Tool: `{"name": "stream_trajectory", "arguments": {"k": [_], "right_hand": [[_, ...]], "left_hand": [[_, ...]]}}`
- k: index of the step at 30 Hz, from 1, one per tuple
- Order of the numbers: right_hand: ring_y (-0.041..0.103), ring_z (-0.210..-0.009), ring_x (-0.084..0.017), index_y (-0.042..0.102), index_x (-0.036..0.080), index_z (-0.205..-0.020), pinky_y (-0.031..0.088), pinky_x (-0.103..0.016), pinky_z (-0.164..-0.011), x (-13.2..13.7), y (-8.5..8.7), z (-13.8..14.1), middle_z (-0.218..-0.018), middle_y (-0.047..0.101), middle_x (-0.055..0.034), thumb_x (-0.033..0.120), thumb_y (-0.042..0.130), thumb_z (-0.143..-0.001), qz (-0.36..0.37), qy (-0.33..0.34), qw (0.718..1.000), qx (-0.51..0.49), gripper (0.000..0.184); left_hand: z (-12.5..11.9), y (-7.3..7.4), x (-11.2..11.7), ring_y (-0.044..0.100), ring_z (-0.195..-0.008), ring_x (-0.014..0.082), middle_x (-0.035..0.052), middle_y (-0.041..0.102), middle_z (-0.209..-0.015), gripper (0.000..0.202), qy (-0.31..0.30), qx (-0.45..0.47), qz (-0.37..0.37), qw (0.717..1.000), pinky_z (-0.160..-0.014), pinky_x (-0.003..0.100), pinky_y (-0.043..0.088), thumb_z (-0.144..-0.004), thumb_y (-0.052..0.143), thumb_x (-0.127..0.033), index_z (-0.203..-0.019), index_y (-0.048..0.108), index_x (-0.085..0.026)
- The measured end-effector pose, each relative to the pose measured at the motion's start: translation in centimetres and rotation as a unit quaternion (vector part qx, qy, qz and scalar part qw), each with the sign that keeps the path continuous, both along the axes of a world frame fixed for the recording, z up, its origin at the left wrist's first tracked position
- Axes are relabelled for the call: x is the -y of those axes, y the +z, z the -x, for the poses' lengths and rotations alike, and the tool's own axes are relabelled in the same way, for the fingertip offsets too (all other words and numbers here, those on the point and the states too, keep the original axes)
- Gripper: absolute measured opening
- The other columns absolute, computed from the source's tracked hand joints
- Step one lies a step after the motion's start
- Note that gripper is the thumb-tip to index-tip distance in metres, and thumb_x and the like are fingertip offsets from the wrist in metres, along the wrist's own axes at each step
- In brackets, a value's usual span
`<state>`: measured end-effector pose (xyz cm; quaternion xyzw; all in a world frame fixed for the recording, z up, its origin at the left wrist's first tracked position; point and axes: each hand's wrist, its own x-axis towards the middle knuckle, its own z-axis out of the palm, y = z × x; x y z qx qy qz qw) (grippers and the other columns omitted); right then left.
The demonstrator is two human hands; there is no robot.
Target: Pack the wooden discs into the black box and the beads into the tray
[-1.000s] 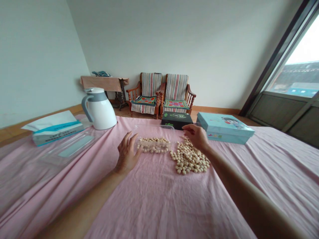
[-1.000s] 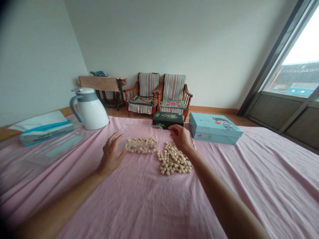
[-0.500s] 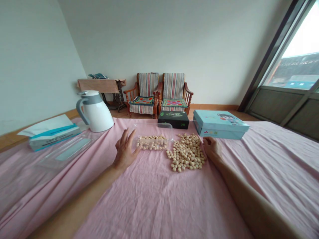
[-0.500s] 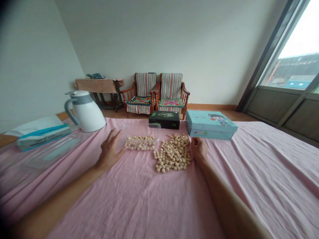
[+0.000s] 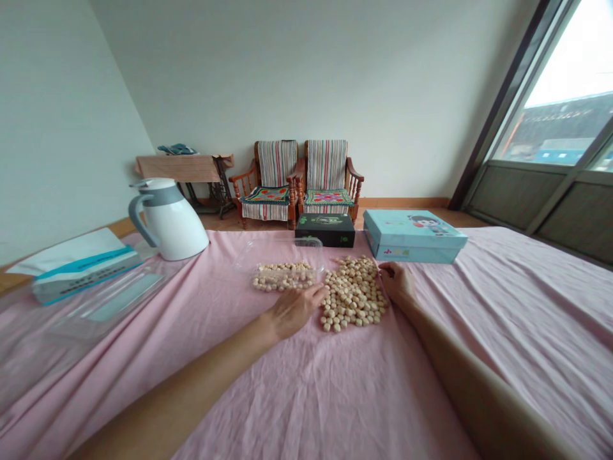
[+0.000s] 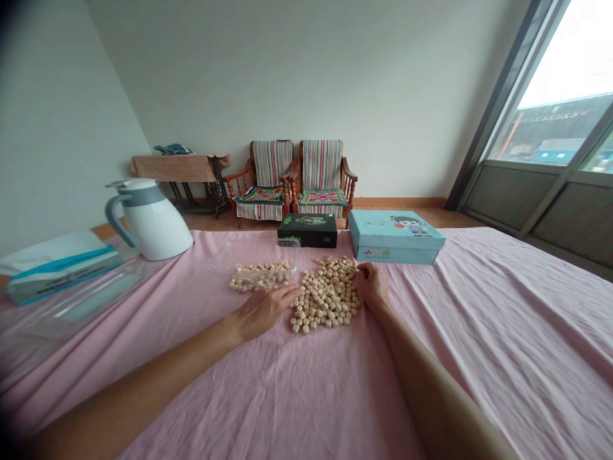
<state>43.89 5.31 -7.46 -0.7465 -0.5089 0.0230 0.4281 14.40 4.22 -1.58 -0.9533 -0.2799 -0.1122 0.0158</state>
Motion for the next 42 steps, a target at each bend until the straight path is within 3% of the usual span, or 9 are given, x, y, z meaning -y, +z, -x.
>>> {"name": "stream_trajectory", "arguments": {"k": [7,10,15,19,30,33,36,39,42], "right_hand": [[0.065,-0.078,-0.019,0.069,0.019,-0.087,0.047,-0.029,-0.071,0.0,0.0,-0.1,-0.085,0.072,-0.0062,0.027,0.046,-0.075,0.003,0.01,1.0,0.013,0.027],[0.064,-0.076,-0.019,0.069,0.018,-0.087,0.047,-0.029,-0.068,0.0,-0.1,-0.1,-0.083,0.071,-0.0062,0.028,0.045,-0.075,0.005,0.013,1.0,0.014,0.028],[0.064,-0.076,-0.019,0.068,0.019,-0.085,0.046,-0.028,-0.067,0.0,-0.1,0.0,-0.081,0.071,-0.0059,0.027,0.045,-0.075,0.004,0.019,1.0,0.015,0.026],[0.064,-0.076,-0.019,0.068,0.019,-0.086,0.046,-0.029,-0.067,0.0,-0.2,-0.1,-0.081,0.071,-0.0061,0.027,0.046,-0.076,0.005,0.018,1.0,0.019,0.025],[0.064,-0.075,-0.018,0.067,0.019,-0.087,0.046,-0.028,-0.067,-0.1,-0.4,-0.1,-0.081,0.071,-0.005,0.024,0.048,-0.074,0.01,0.024,0.999,0.02,0.023],[0.064,-0.076,-0.019,0.067,0.019,-0.088,0.047,-0.029,-0.067,-0.2,-0.7,-0.3,-0.083,0.071,-0.0059,0.026,0.047,-0.075,0.008,0.025,1.0,0.011,0.024],[0.065,-0.077,-0.019,0.066,0.019,-0.089,0.048,-0.029,-0.069,-0.6,-1.2,-0.6,-0.083,0.071,-0.0057,0.027,0.046,-0.075,0.006,0.03,1.0,0.005,0.025],[0.065,-0.078,-0.019,0.066,0.02,-0.088,0.048,-0.03,-0.072,-0.8,-1.6,-0.9,-0.083,0.07,-0.0051,0.027,0.047,-0.075,0.002,0.037,0.999,0.006,0.024],[0.064,-0.079,-0.019,0.066,0.02,-0.087,0.048,-0.031,-0.072,-1.0,-1.9,-1.1,-0.084,0.07,-0.0054,0.026,0.047,-0.076,-0.004,0.039,0.999,0.009,0.023]], "left_hand": [[-0.2,0.3,0.3,0.065,-0.083,0.0212,0.0089,0.063,-0.098,0.033,0.044,-0.085,-0.018,0.995,-0.071,0.031,0.051,-0.089,0.035,-0.005,-0.113,0.054,-0.017],[1.2,0.2,0.7,0.064,-0.087,0.0203,0.0073,0.064,-0.097,0.033,0.037,-0.038,0.022,0.998,-0.075,0.031,0.051,-0.086,0.04,-0.005,-0.111,0.056,-0.019],[4.1,-0.4,0.3,0.058,-0.108,0.0195,0.0074,0.062,-0.115,0.036,0.023,0.08,0.084,0.993,-0.092,0.031,0.047,-0.083,0.05,-0.008,-0.116,0.057,-0.021],[5.1,-0.9,0.0,0.059,-0.106,0.0184,0.0071,0.061,-0.115,0.04,0.039,0.097,0.097,0.99,-0.091,0.031,0.047,-0.084,0.048,-0.007,-0.12,0.057,-0.021],[5.9,-1.2,0.1,0.06,-0.086,0.0203,0.0081,0.06,-0.091,0.019,0.165,0.061,0.05,0.983,-0.075,0.031,0.047,-0.08,0.046,-0.006,-0.083,0.061,-0.016],[5.8,-0.1,0.4,0.06,-0.079,0.0185,0.0051,0.061,-0.08,0.019,0.143,0.078,0.066,0.984,-0.071,0.028,0.046,-0.076,0.047,-0.003,-0.074,0.061,-0.016],[5.2,2.2,0.6,0.059,-0.072,0.0149,0.0025,0.061,-0.076,0.016,0.094,0.155,0.071,0.981,-0.066,0.025,0.045,-0.076,0.051,-0.006,-0.077,0.063,-0.017],[4.3,4.5,0.0,0.059,-0.076,0.0141,0.0037,0.063,-0.083,0.014,0.077,0.271,0.004,0.96,-0.069,0.025,0.048,-0.082,0.052,-0.013,-0.087,0.065,-0.017],[3.8,5.5,-1.2,0.06,-0.079,0.0144,0.0051,0.064,-0.092,0.019,0.09,0.324,-0.054,0.94,-0.074,0.028,0.051,-0.084,0.05,-0.014,-0.097,0.064,-0.017]]}}
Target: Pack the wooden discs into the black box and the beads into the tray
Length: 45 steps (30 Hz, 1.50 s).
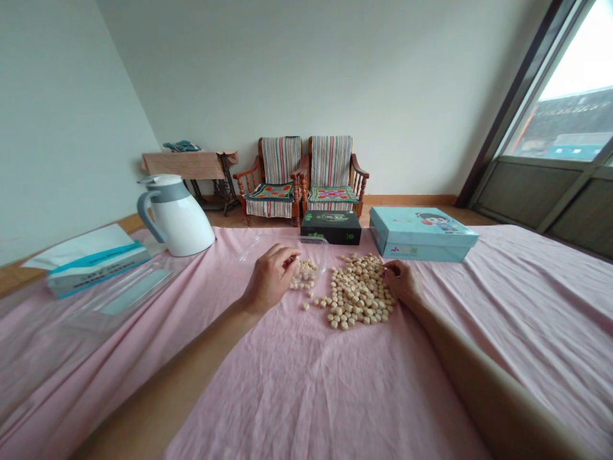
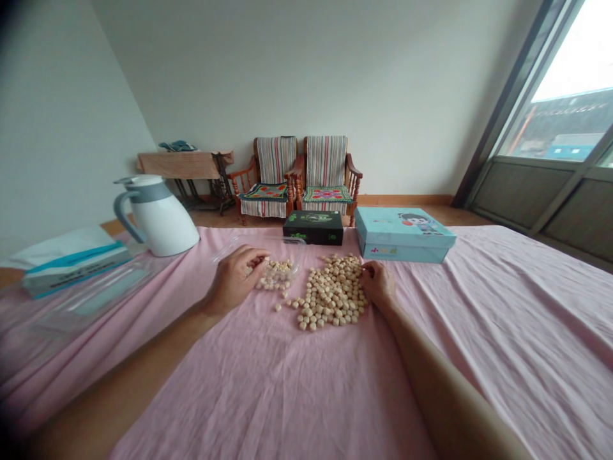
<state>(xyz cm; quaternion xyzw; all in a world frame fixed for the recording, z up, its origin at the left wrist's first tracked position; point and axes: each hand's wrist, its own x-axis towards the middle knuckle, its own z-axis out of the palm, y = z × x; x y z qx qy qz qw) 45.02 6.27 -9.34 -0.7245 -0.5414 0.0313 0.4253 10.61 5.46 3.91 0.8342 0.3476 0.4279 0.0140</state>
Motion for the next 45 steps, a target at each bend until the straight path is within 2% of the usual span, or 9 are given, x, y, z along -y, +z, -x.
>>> {"name": "stream_trajectory", "arguments": {"k": [7,11,16,23,30,33,37,41,45], "right_hand": [[0.064,-0.079,-0.019,0.066,0.019,-0.087,0.048,-0.031,-0.073,-0.3,-0.4,-0.3,-0.085,0.07,-0.0056,0.026,0.047,-0.075,-0.003,0.005,1.0,0.006,0.024],[0.064,-0.078,-0.019,0.066,0.019,-0.089,0.048,-0.03,-0.072,-0.3,-0.4,-0.3,-0.085,0.07,-0.0058,0.027,0.047,-0.075,0.0,0.003,1.0,0.006,0.025],[0.064,-0.079,-0.019,0.066,0.019,-0.089,0.047,-0.03,-0.072,-0.3,-0.3,-0.3,-0.084,0.07,-0.0054,0.026,0.047,-0.075,0.008,-0.003,1.0,0.011,0.025],[0.064,-0.076,-0.019,0.066,0.019,-0.088,0.047,-0.03,-0.07,-0.2,-0.3,-0.2,-0.082,0.07,-0.0055,0.026,0.048,-0.076,0.005,-0.002,1.0,0.009,0.023],[0.063,-0.076,-0.019,0.065,0.02,-0.087,0.047,-0.029,-0.069,-0.2,-0.3,-0.2,-0.082,0.069,-0.0052,0.027,0.047,-0.076,-0.001,0.005,1.0,0.011,0.022],[0.063,-0.076,-0.019,0.065,0.02,-0.085,0.047,-0.03,-0.07,-0.3,-0.5,-0.4,-0.082,0.069,-0.0052,0.027,0.046,-0.076,-0.002,0.006,1.0,0.014,0.022],[0.063,-0.078,-0.019,0.065,0.02,-0.086,0.047,-0.03,-0.071,-0.5,-0.6,-0.5,-0.083,0.069,-0.005,0.026,0.046,-0.075,-0.003,0.008,1.0,0.015,0.023],[0.063,-0.078,-0.019,0.065,0.02,-0.086,0.047,-0.03,-0.07,-0.5,-0.6,-0.5,-0.083,0.069,-0.0056,0.027,0.046,-0.074,-0.004,0.009,1.0,0.017,0.023],[0.064,-0.077,-0.019,0.066,0.02,-0.086,0.047,-0.03,-0.07,-0.4,-0.5,-0.5,-0.083,0.07,-0.005,0.028,0.046,-0.074,-0.003,0.011,1.0,0.021,0.024]], "left_hand": [[0.8,-1.8,1.0,0.059,-0.093,0.0172,0.0061,0.062,-0.095,0.022,-0.006,-0.052,-0.107,0.993,-0.087,0.031,0.05,-0.089,0.045,-0.015,-0.104,0.062,-0.019],[0.9,-4.0,2.4,0.06,-0.09,0.0157,0.005,0.062,-0.092,0.019,-0.106,-0.198,-0.012,0.974,-0.084,0.028,0.049,-0.09,0.045,-0.014,-0.096,0.063,-0.019],[0.7,-6.3,2.2,0.059,-0.092,0.0165,0.0058,0.062,-0.094,0.013,-0.113,-0.223,0.095,0.964,-0.084,0.027,0.048,-0.088,0.049,-0.014,-0.093,0.061,-0.016],[0.2,-3.8,2.4,0.06,-0.087,0.0151,0.0043,0.062,-0.089,0.013,-0.134,-0.139,0.014,0.981,-0.078,0.027,0.048,-0.088,0.05,-0.012,-0.093,0.061,-0.016],[0.0,-0.1,-0.4,0.056,-0.099,0.0202,0.0089,0.061,-0.103,0.023,0.01,-0.034,-0.139,0.99,-0.088,0.035,0.048,-0.088,0.051,-0.014,-0.109,0.059,-0.015],[0.1,-1.1,-0.1,0.058,-0.095,0.0193,0.008,0.062,-0.098,0.02,-0.02,-0.067,-0.167,0.983,-0.086,0.034,0.049,-0.088,0.05,-0.013,-0.106,0.059,-0.015],[-0.2,-3.4,1.4,0.061,-0.087,0.0152,0.0047,0.062,-0.093,0.018,-0.125,-0.25,-0.086,0.956,-0.08,0.028,0.05,-0.088,0.046,-0.009,-0.098,0.06,-0.017],[-1.0,-4.9,1.8,0.06,-0.089,0.0169,0.0052,0.06,-0.094,0.021,-0.105,-0.365,0.0,0.925,-0.077,0.029,0.05,-0.088,0.044,-0.005,-0.097,0.059,-0.016],[-1.1,-5.4,1.5,0.057,-0.092,0.0186,0.0062,0.059,-0.094,0.022,-0.073,-0.36,0.032,0.93,-0.081,0.031,0.048,-0.088,0.042,-0.004,-0.093,0.059,-0.016]]}}
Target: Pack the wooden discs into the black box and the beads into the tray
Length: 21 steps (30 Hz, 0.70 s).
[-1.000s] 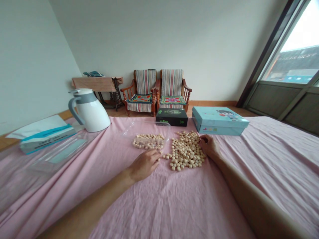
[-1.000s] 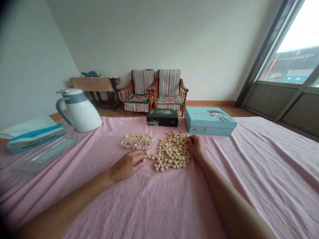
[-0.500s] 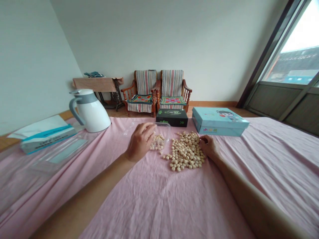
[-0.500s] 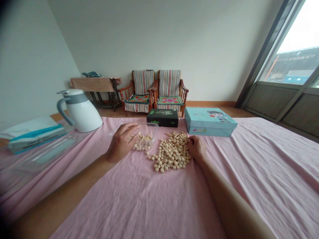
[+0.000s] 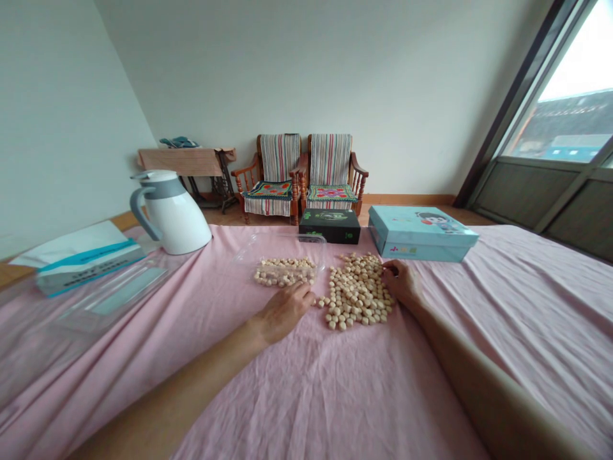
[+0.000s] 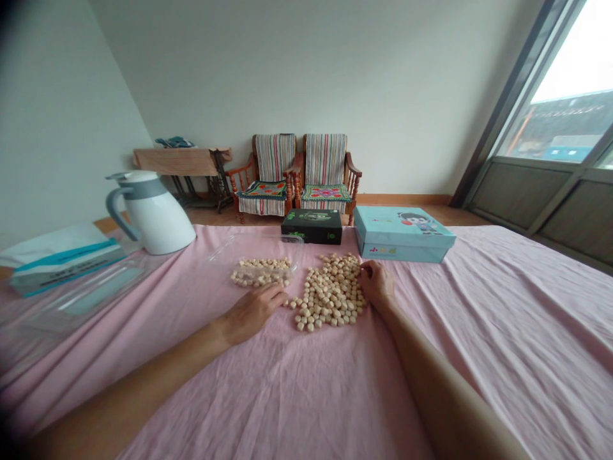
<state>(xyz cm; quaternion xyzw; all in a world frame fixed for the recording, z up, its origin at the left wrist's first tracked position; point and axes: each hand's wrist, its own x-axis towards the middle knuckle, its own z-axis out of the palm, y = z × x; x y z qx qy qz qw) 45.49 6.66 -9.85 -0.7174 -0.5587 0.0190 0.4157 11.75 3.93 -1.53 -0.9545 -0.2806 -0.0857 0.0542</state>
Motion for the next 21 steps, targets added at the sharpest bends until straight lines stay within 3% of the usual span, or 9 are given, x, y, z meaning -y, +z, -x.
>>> {"name": "stream_trajectory", "arguments": {"k": [11,15,21], "right_hand": [[0.063,-0.078,-0.02,0.066,0.021,-0.086,0.048,-0.031,-0.07,0.0,-0.1,0.1,-0.083,0.069,-0.0056,0.026,0.047,-0.074,-0.003,-0.005,1.0,0.002,0.023],[0.063,-0.078,-0.019,0.066,0.02,-0.087,0.048,-0.03,-0.07,-0.1,-0.3,0.0,-0.084,0.069,-0.0055,0.028,0.046,-0.075,-0.003,-0.001,1.0,0.002,0.024],[0.063,-0.079,-0.019,0.065,0.02,-0.086,0.048,-0.03,-0.072,-0.2,-0.3,-0.1,-0.085,0.069,-0.0054,0.028,0.045,-0.076,-0.003,0.0,1.0,0.003,0.024]], "left_hand": [[1.2,0.0,0.1,0.057,-0.08,0.0167,0.0039,0.056,-0.083,0.021,0.062,0.072,0.089,0.991,-0.07,0.027,0.043,-0.072,0.044,0.003,-0.074,0.055,-0.016],[1.0,2.2,0.4,0.055,-0.074,0.0144,0.0015,0.055,-0.078,0.02,0.022,0.117,0.097,0.988,-0.065,0.024,0.041,-0.071,0.048,0.003,-0.071,0.054,-0.016],[0.6,7.1,-1.1,0.055,-0.081,0.0134,0.0034,0.056,-0.092,0.012,0.037,0.317,-0.06,0.946,-0.07,0.024,0.045,-0.083,0.051,-0.008,-0.087,0.058,-0.016]]}}
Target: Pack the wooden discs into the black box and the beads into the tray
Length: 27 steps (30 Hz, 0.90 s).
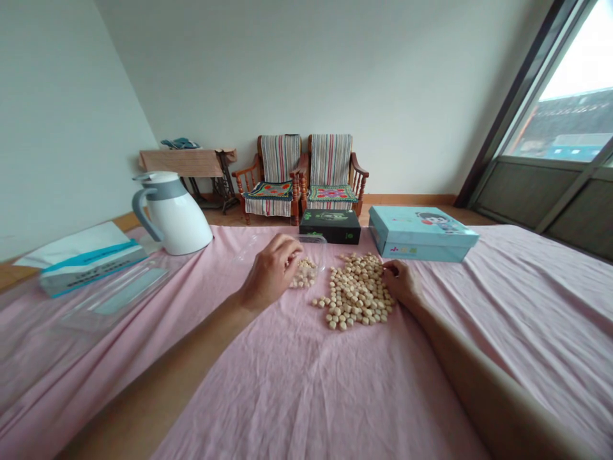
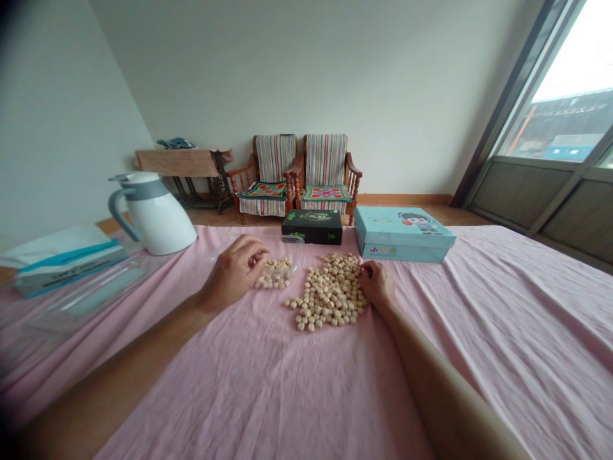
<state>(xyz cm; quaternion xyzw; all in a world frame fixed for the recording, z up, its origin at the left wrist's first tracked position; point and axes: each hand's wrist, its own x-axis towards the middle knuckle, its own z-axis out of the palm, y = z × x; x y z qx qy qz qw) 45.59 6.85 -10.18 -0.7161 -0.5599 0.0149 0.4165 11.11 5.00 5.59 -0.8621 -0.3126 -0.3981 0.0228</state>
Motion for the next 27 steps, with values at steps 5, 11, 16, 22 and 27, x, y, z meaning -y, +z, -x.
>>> {"name": "stream_trajectory", "arguments": {"k": [5,11,16,22,27], "right_hand": [[0.063,-0.079,-0.019,0.065,0.02,-0.086,0.047,-0.03,-0.071,0.1,0.2,0.1,-0.084,0.069,-0.005,0.028,0.046,-0.075,0.005,0.003,1.0,0.001,0.024],[0.062,-0.077,-0.019,0.066,0.019,-0.088,0.047,-0.03,-0.07,0.4,0.6,0.3,-0.083,0.069,-0.0055,0.027,0.046,-0.075,0.011,-0.002,1.0,0.004,0.025],[0.062,-0.077,-0.019,0.066,0.019,-0.088,0.047,-0.03,-0.071,0.7,1.4,0.9,-0.084,0.068,-0.0061,0.028,0.044,-0.077,-0.006,-0.009,1.0,0.009,0.026],[0.062,-0.088,-0.019,0.068,0.02,-0.093,0.047,-0.031,-0.079,1.8,3.4,4.0,-0.096,0.068,-0.0074,0.038,0.043,-0.084,-0.044,0.075,0.996,-0.006,0.032],[0.051,-0.117,-0.022,0.068,0.024,-0.106,0.034,-0.041,-0.103,3.1,5.3,7.5,-0.121,0.062,-0.0057,0.046,0.035,-0.092,-0.015,0.212,0.976,0.046,0.042]], "left_hand": [[-0.7,-1.7,0.4,0.058,-0.082,0.0141,0.0033,0.058,-0.087,0.011,-0.04,-0.065,0.029,0.997,-0.073,0.026,0.047,-0.087,0.05,-0.011,-0.087,0.059,-0.016],[-1.6,-7.9,1.9,0.059,-0.089,0.0185,0.0056,0.06,-0.092,0.013,-0.036,-0.2,0.16,0.966,-0.079,0.03,0.048,-0.083,0.052,-0.01,-0.091,0.06,-0.015],[-1.7,-8.3,2.1,0.059,-0.085,0.0168,0.004,0.06,-0.088,0.014,-0.027,-0.191,0.148,0.97,-0.076,0.027,0.047,-0.083,0.049,-0.008,-0.085,0.059,-0.016],[-1.2,-4.3,2.2,0.058,-0.082,0.0148,0.0036,0.06,-0.09,0.012,-0.013,-0.092,0.069,0.993,-0.071,0.025,0.047,-0.085,0.049,-0.013,-0.09,0.059,-0.018],[0.6,-2.1,-1.1,0.058,-0.08,0.016,0.004,0.06,-0.089,0.011,0.09,-0.02,-0.016,0.996,-0.073,0.03,0.048,-0.087,0.05,-0.016,-0.092,0.059,-0.018]]}}
